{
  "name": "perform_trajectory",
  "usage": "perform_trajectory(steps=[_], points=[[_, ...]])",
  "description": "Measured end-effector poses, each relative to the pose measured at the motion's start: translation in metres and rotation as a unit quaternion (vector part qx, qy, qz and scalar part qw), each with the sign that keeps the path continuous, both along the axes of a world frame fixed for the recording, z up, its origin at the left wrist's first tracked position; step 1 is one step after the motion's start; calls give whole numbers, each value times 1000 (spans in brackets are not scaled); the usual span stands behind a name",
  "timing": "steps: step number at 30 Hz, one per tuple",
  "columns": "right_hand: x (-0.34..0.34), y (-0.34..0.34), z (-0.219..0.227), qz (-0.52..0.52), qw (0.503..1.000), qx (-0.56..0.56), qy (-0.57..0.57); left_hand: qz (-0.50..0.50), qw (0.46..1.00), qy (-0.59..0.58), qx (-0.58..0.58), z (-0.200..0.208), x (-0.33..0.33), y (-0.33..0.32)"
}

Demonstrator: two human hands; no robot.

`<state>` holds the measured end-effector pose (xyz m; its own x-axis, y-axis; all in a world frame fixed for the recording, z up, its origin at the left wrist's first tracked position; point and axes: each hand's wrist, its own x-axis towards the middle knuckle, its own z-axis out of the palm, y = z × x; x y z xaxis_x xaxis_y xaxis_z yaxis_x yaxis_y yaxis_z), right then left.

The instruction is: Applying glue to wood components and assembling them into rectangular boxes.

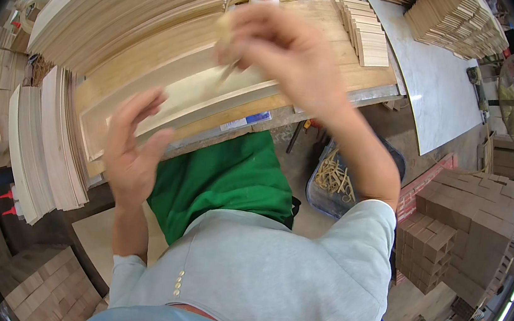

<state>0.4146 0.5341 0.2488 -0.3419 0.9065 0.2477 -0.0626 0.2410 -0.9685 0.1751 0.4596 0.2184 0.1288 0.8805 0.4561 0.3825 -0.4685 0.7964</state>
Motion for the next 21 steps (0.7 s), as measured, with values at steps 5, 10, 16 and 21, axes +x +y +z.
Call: perform_trajectory(steps=[5,10,16,21], points=[[-36,-24,-33,46,984,-107,132,-48,976,-61,-204,3,21,9],[-59,-36,-55,-33,999,32,12,-8,994,-3,-107,-10,16,-1],[-64,-43,-45,-24,1000,9,9,20,970,-146,-196,-17,-1,-11],[-38,-32,-39,122,894,-308,302,-255,703,-617,-246,-39,-56,-14]])
